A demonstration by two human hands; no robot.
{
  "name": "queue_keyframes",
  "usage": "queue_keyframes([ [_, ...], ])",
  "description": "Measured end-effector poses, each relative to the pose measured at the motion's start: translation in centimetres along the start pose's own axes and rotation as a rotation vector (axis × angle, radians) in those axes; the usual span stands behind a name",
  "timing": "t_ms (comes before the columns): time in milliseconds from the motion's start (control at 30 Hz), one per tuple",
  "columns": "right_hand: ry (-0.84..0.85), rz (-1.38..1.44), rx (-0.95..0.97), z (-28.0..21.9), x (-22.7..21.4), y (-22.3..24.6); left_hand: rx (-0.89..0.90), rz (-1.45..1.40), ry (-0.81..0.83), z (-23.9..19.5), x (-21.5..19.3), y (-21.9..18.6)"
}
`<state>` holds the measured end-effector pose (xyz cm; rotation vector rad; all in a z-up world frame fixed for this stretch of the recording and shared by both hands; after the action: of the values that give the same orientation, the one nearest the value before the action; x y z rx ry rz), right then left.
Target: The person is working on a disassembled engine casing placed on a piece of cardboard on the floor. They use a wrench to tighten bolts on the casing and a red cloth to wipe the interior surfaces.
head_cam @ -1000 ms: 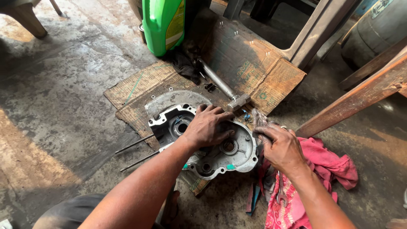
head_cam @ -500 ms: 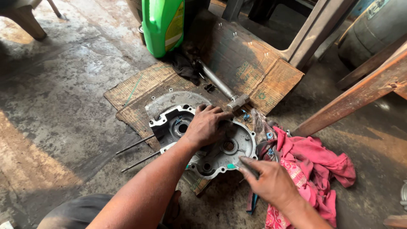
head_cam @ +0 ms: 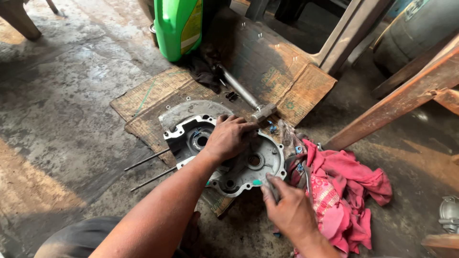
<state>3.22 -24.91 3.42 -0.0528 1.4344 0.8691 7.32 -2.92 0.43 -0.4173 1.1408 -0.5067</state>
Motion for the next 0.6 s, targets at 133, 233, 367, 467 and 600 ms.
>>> queue_keyframes([
  [133, -0.010, -0.070, 0.174, 1.5, 0.0, -2.2, -0.011, -0.048, 0.015, -0.4, -0.6, 0.8],
  [233, 0.054, -0.124, 0.253, 2.1, -0.3, -6.1, 0.038, -0.054, 0.008, -0.4, 0.1, 0.9],
  [367, 0.079, 0.374, 0.288, 3.1, 1.5, -10.3, 0.034, -0.042, 0.110, 0.6, 0.8, 1.9],
  [467, 0.093, 0.649, 0.451, 3.5, 3.0, -12.9, -0.104, -0.398, 0.187, 2.6, -2.2, 3.4],
  [600, 0.100, 0.854, 0.526, 5.1, 3.2, -14.1, -0.202, -0.302, -0.263, 3.4, -16.5, 6.9],
])
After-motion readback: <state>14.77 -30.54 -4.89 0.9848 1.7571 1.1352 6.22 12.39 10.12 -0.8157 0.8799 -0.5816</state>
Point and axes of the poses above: each hand's wrist, its own z-axis towards the middle knuckle, its own x-axis out of the palm, y = z × x, the point moved 5 cm from there along z, towards the middle knuckle, and after that the axes turned 4 degrees about -z, right-handed, at the moved point
